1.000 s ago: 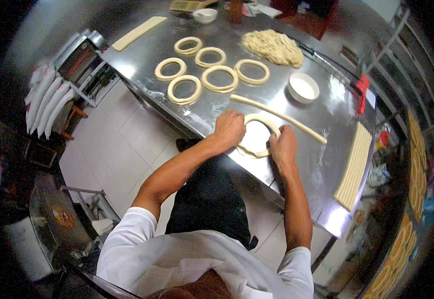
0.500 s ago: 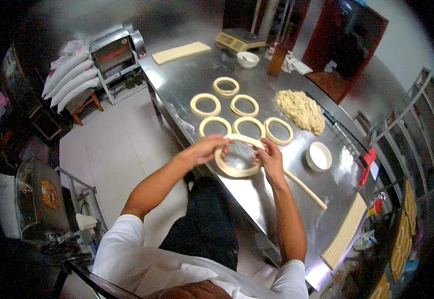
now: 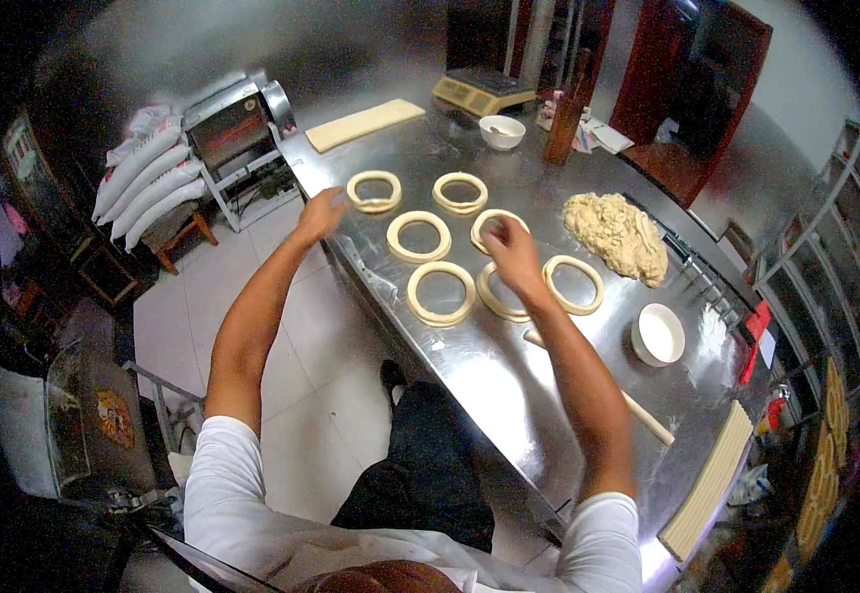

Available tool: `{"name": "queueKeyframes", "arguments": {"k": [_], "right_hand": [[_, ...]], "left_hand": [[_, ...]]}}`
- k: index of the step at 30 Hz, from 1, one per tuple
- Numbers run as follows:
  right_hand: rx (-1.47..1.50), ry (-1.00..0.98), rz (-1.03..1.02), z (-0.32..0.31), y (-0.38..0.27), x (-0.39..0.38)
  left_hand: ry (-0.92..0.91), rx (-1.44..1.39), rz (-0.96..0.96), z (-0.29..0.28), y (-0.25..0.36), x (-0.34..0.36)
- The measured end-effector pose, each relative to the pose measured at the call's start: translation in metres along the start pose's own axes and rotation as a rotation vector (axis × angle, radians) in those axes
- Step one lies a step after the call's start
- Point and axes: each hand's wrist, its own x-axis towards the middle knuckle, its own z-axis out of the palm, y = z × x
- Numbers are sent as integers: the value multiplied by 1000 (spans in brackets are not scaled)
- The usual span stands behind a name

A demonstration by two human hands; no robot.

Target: The person shapes long strips of dough into circular rings by hand on a stainless steel table. They repeatedly roll the dough, form the ends into a loop, and place the finished rings on the table. The person also handles a stack of pre-cut dough strips.

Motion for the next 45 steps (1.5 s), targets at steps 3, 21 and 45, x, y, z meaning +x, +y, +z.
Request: {"name": "queueKeyframes", "arguments": {"k": [3,21,45], "right_hand": [[-75,-68,120,-66,9,-69],[-721,254,492,-197,-4,-384],[-829,195,333,-191,4,-378]], "left_hand": [[69,104,217,31,-50,10],[-227,541,89,67,6,93],[-170,193,242,80,-8,95]]}}
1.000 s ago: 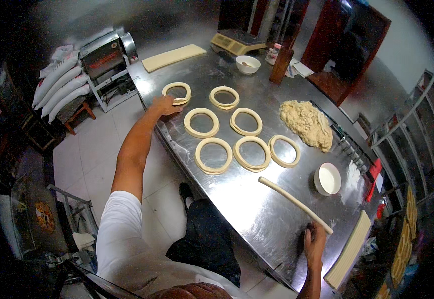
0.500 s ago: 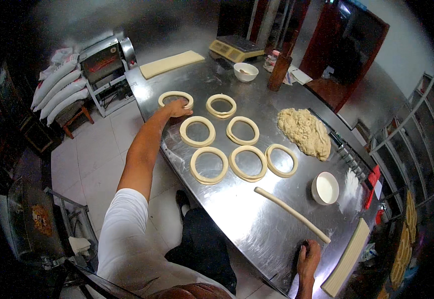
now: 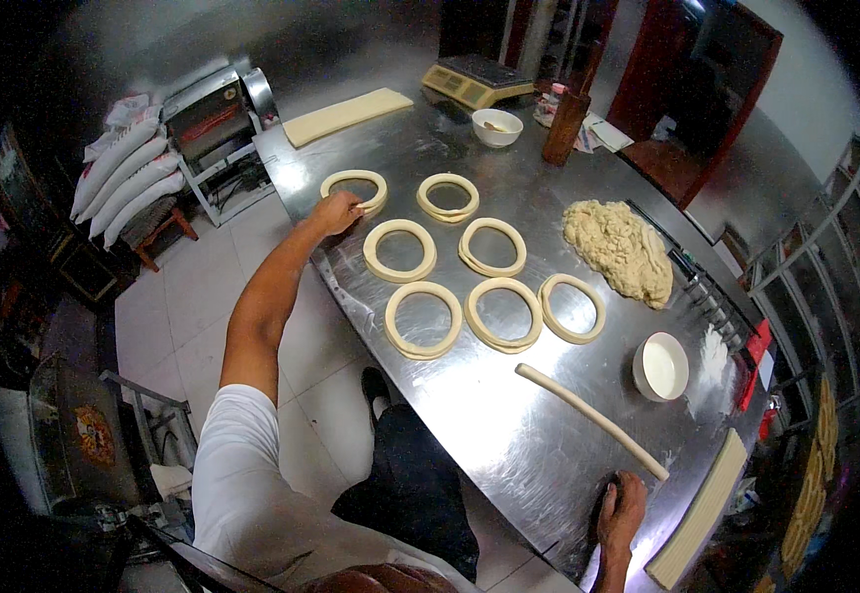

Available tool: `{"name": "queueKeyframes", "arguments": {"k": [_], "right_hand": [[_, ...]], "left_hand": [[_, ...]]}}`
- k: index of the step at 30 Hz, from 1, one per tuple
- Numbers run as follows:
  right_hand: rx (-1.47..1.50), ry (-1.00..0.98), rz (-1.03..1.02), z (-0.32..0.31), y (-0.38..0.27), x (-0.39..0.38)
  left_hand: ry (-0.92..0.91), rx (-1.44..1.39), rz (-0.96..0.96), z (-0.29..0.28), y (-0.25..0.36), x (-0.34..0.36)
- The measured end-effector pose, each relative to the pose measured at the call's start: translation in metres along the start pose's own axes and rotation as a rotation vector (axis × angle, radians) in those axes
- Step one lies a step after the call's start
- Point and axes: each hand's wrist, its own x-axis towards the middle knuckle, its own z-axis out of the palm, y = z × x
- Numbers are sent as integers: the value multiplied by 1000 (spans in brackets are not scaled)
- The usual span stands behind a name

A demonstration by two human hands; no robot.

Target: The person shapes long strips of dough into circular rings by hand on a stainless steel table. They repeatedly roll the dough, form the ends into a loop, and place the finished rings on the table. The person also handles a stack of pre-cut dough strips.

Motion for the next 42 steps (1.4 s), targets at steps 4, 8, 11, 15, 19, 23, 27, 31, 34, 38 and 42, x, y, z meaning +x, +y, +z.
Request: {"name": "queueKeyframes", "arguments": {"k": [4,8,11,15,19,23,27,31,34,38,42], "right_hand": [[-14,-9,-19,1,-2,3],[-24,1,-24,0,2,0],[-29,-4,-21,1,0,1],[-39,21,-10,2,2,-1],[-35,18,17,-1,-3,-4],[-40,14,-14,0,10,-8],[-44,-12,-14,-2,2,-1],[-120,183,-106,2,18,16],[-165,82,17,-10,29,41],[-230,10,6,-4,7,68],[-263,62,-32,-16,22,57]], "left_hand": [[72,42,-12,1,-11,1],[39,52,-30,3,-5,5],[36,36,-37,0,-9,4],[113,4,31,-2,-5,-2],[167,-25,8,0,2,-13],[169,4,-51,-2,6,-16],[180,109,-12,-12,4,-38],[595,-98,108,-17,64,-77],[361,-397,318,-10,183,-130],[158,-328,630,34,297,-187],[-49,-293,702,69,384,-209]]}}
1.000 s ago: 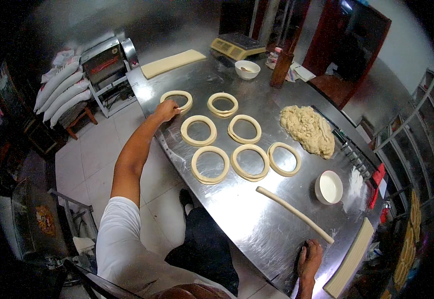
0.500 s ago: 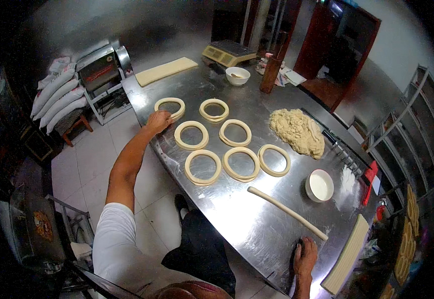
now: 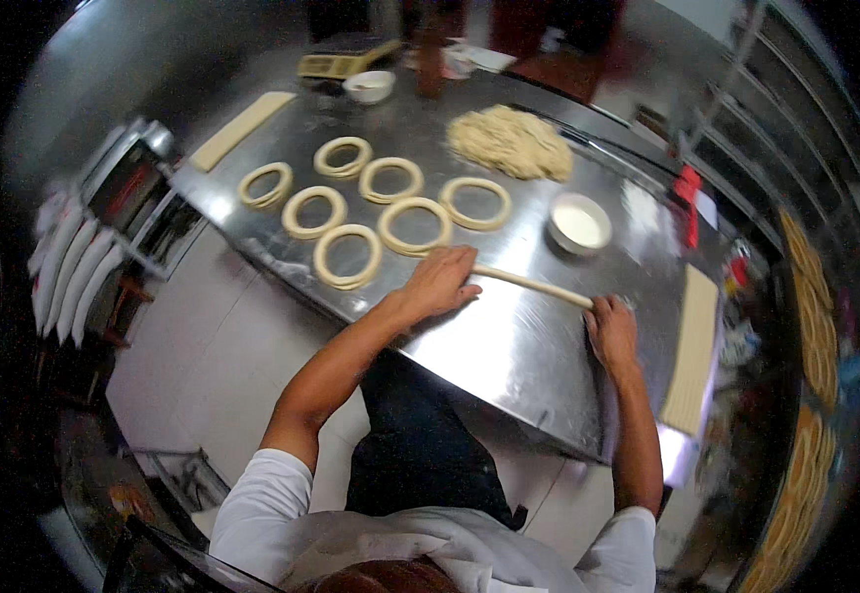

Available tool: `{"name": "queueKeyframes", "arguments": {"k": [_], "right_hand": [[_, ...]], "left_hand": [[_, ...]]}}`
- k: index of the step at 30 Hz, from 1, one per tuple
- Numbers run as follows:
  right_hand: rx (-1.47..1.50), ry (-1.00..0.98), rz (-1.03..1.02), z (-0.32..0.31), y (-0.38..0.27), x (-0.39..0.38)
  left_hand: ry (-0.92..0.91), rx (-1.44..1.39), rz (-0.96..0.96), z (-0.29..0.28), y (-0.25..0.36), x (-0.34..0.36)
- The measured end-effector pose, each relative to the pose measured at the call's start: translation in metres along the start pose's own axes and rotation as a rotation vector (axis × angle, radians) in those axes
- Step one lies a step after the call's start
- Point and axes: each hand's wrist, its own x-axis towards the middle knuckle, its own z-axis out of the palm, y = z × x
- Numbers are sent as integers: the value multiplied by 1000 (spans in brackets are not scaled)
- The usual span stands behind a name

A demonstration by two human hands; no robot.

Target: The person shapes long strips of dough into circular rings by hand on a stainless steel table. They repeatedly roll the dough, form the ends into a loop, and place the finished rings on the table. The person also handles a stack of pre-cut dough strips.

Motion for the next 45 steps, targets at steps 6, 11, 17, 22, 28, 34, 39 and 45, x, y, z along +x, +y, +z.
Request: {"name": "queueKeyframes", "arguments": {"k": [6,11,17,22,28,34,39,45], "right_hand": [[36,6,27,-9,6,-26],[-2,-62,94,-3,25,-63],[116,-98,168,-10,-9,-50],[271,-8,-117,50,-91,37],[273,100,-286,96,-138,76],[207,28,-24,64,-21,15],[114,66,116,3,38,-67],[75,12,178,-13,57,-106]], "left_hand": [[44,155,-71,44,-15,6],[38,148,-23,35,-18,-1],[-48,172,-95,10,-17,-6],[-67,185,-61,7,-16,-2],[-14,185,-9,0,-18,-2],[-151,312,39,-9,-29,-13],[-130,338,110,-20,-30,-23],[-55,409,186,-22,-41,-28]]}}
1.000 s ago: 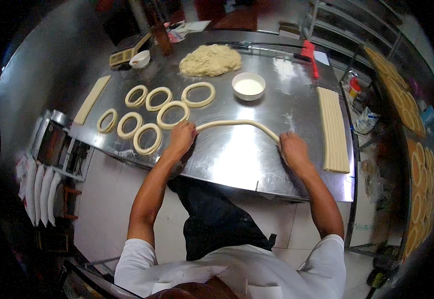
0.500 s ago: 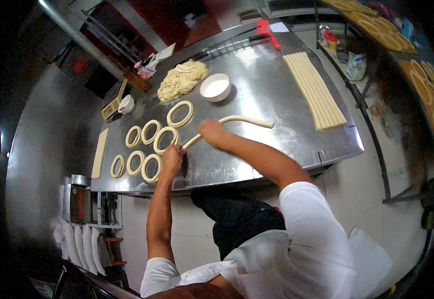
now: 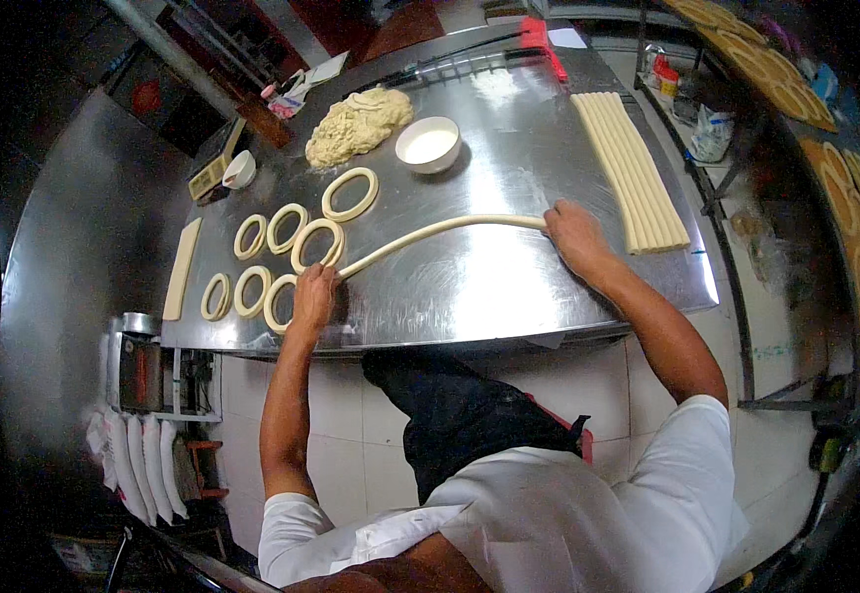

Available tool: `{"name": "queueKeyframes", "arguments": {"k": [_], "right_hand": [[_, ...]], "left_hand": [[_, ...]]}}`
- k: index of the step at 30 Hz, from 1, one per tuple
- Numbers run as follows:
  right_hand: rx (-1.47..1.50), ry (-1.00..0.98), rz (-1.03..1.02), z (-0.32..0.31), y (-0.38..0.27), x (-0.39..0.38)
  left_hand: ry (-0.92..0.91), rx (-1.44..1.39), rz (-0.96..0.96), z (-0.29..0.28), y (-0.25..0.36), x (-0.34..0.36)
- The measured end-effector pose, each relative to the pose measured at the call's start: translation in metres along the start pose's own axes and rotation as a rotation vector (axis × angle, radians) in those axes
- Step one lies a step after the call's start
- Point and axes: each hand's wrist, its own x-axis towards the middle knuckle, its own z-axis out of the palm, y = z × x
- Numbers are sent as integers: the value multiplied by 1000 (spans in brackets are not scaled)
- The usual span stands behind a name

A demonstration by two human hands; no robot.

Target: The person shapes long strips of dough into circular rings by hand on a stainless steel table. They repeatedly roll the dough, form the ends into a loop, and place the finished rings on the table. The person also handles a stack of pre-cut dough strips.

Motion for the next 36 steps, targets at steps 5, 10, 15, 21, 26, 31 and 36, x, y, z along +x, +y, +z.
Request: {"name": "queueKeyframes", "arguments": {"k": [5,10,15,21,26,31,36], "right_hand": [[-52,-5,-64,-25,-13,-16],[-201,161,-397,-22,-6,-55],[-119,100,-354,-33,-37,-72],[-105,18,-237,-31,-60,-81],[-37,-120,-2,-31,-83,-64],[66,-116,30,-10,-125,-7],[188,-297,-75,0,-140,-22]], "left_hand": [[-39,131,49,-4,13,-28],[76,156,133,-17,37,-59],[66,-5,-60,-35,57,-56],[-102,-102,-174,-22,70,-13],[-69,-79,-328,6,53,4],[38,-41,-503,21,48,28],[-253,-108,-510,-4,49,3]]}}
